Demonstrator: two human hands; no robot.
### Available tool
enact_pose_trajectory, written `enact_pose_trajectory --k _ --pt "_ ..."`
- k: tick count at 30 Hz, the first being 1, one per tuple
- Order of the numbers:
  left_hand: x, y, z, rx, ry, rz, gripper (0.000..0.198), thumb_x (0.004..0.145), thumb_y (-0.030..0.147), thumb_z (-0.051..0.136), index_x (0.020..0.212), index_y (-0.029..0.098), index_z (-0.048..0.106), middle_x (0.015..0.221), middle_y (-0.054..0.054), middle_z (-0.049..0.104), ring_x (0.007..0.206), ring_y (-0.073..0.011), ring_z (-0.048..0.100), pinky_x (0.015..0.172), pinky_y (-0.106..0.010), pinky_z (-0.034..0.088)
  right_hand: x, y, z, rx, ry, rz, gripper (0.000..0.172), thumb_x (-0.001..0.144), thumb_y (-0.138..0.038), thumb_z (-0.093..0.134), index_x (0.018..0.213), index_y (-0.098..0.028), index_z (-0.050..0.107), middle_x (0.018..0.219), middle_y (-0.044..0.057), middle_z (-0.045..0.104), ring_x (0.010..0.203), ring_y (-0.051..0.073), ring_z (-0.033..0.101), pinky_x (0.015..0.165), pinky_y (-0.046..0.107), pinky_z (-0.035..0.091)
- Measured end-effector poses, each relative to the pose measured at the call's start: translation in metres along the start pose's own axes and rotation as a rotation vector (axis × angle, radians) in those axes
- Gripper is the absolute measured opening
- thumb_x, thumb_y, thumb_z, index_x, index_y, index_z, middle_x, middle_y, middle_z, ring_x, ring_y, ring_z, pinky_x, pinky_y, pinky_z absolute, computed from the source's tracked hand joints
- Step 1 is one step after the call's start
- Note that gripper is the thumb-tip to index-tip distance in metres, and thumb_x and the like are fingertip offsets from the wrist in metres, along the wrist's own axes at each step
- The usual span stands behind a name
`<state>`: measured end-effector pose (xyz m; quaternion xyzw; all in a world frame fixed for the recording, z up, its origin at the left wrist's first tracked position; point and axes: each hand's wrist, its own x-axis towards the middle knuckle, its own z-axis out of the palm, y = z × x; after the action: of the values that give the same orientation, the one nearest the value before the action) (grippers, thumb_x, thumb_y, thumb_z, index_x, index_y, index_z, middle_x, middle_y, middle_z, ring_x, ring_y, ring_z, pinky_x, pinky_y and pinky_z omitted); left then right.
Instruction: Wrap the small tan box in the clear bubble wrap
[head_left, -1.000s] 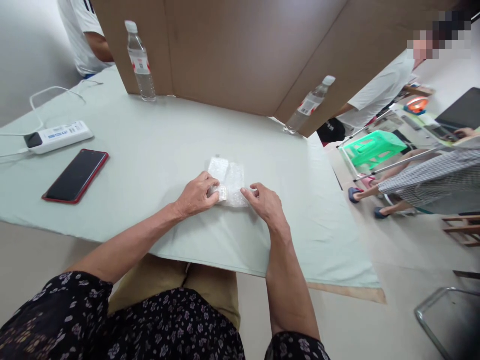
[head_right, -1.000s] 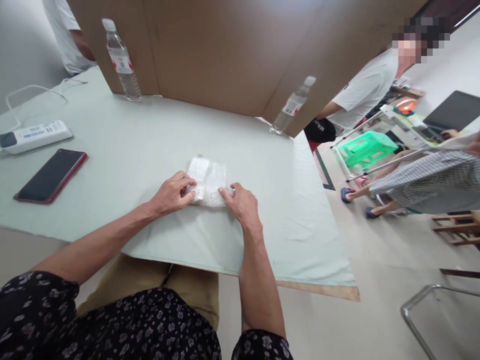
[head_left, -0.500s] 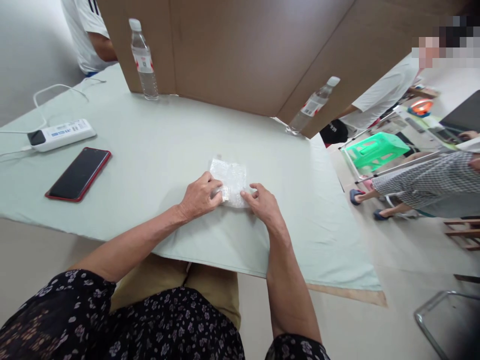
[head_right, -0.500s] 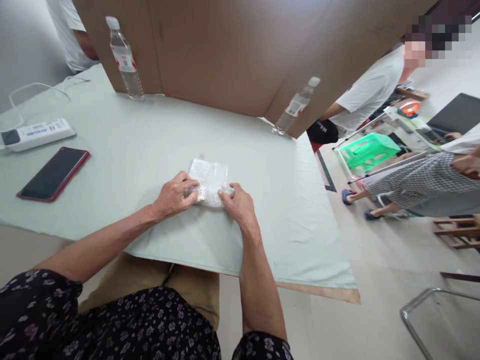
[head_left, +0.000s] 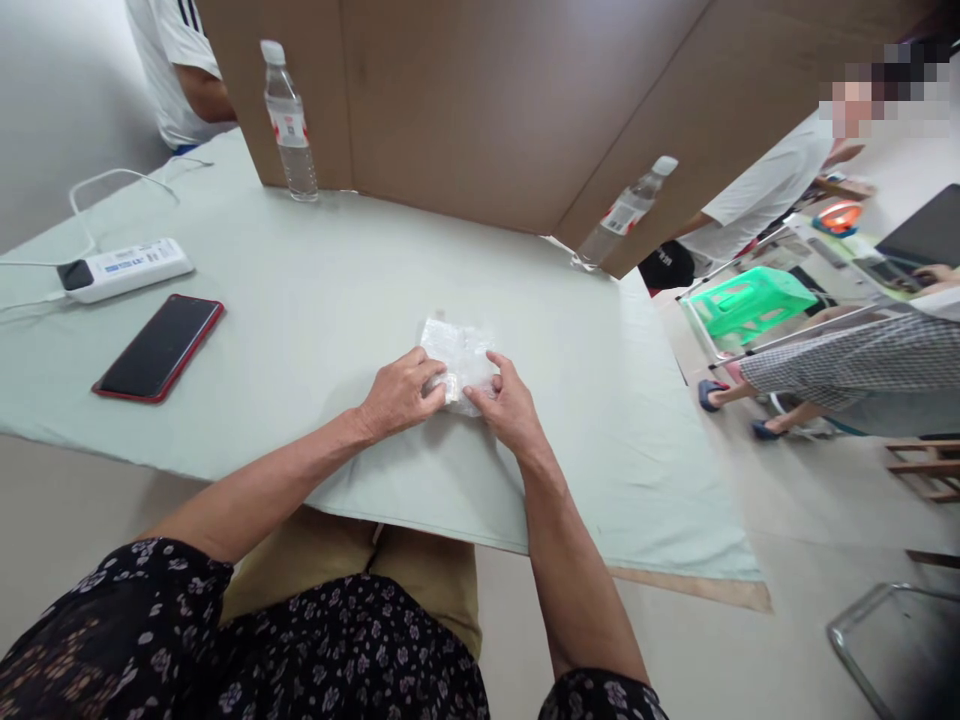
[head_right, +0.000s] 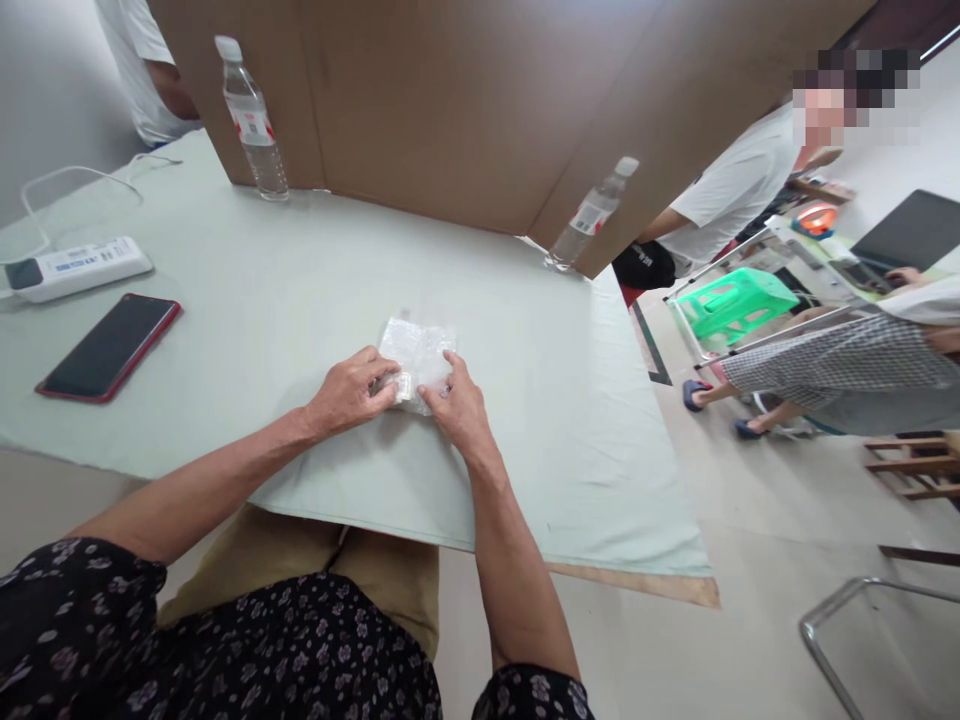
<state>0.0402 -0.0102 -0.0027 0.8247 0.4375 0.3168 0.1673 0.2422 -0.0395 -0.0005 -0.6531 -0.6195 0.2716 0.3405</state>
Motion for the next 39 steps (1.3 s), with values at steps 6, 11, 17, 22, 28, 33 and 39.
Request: enact_pose_trajectory --k 6,11,17,22,28,33,39 --pt "0.002 0.001 -0.001 -0.006 -0.029 -0.009 0.019 0.084 0.025 0.059 0.098 0.018 0.071 0.084 -0.003 0.06 0.073 -0.0155 0.058 0.07 -0.028 0.048 -0.003 -0.004 0.009 0.193 0.019 -0.076 0.072 0.081 -0.039 0.062 0.146 -0.014 0.041 0.069 -0.007 0.05 0.061 0.012 0.047 0.06 0.027 0.042" --pt "0.002 0.0 0.001 -0.015 -0.03 -0.004 0.018 0.083 0.025 0.06 0.097 0.02 0.071 0.081 -0.002 0.059 0.072 -0.015 0.056 0.068 -0.027 0.046 -0.003 -0.008 0.013 0.316 0.05 -0.057 0.068 0.08 -0.041 0.066 0.142 -0.018 0.047 0.075 -0.006 0.055 0.057 0.01 0.046 0.056 0.026 0.042" --pt "0.003 0.001 -0.001 -0.023 -0.05 0.004 0.017 0.081 0.023 0.059 0.094 0.019 0.07 0.078 -0.002 0.057 0.07 -0.0153 0.054 0.067 -0.027 0.044 -0.005 -0.015 0.023 0.337 0.052 -0.094 0.063 0.082 -0.039 0.064 0.139 -0.017 0.051 0.079 -0.004 0.059 0.057 0.009 0.047 0.059 0.027 0.045" --pt "0.004 0.005 -0.001 -0.038 -0.066 0.009 0.01 0.082 0.022 0.056 0.079 0.019 0.065 0.074 -0.001 0.054 0.067 -0.0146 0.05 0.064 -0.027 0.041 -0.009 -0.021 0.025 0.224 0.039 -0.174 0.058 0.084 -0.035 0.06 0.139 -0.017 0.054 0.082 -0.001 0.066 0.058 0.01 0.05 0.067 0.029 0.049" --pt "0.004 0.004 0.001 -0.068 -0.058 0.021 0.009 0.081 0.022 0.056 0.075 0.019 0.062 0.073 -0.001 0.052 0.065 -0.0142 0.048 0.063 -0.027 0.04 -0.008 -0.019 0.025 0.181 0.043 -0.165 0.057 0.086 -0.038 0.06 0.138 -0.017 0.056 0.084 0.0 0.069 0.061 0.011 0.055 0.07 0.029 0.052" --pt "0.004 0.002 0.001 -0.11 -0.057 0.044 0.01 0.08 0.025 0.058 0.08 0.019 0.066 0.073 -0.001 0.052 0.066 -0.014 0.05 0.064 -0.027 0.042 -0.007 -0.016 0.029 0.264 0.038 -0.089 0.058 0.084 -0.042 0.062 0.136 -0.016 0.058 0.084 0.001 0.069 0.061 0.012 0.057 0.063 0.028 0.052" --pt "0.003 0.003 0.0 -0.126 -0.057 0.021 0.01 0.076 0.023 0.058 0.079 0.018 0.066 0.072 -0.001 0.052 0.065 -0.0144 0.05 0.063 -0.028 0.043 -0.01 -0.026 0.016 0.443 -0.089 0.012 0.063 0.082 -0.046 0.065 0.136 -0.014 0.057 0.095 0.006 0.073 0.057 0.011 0.062 0.056 0.028 0.053"
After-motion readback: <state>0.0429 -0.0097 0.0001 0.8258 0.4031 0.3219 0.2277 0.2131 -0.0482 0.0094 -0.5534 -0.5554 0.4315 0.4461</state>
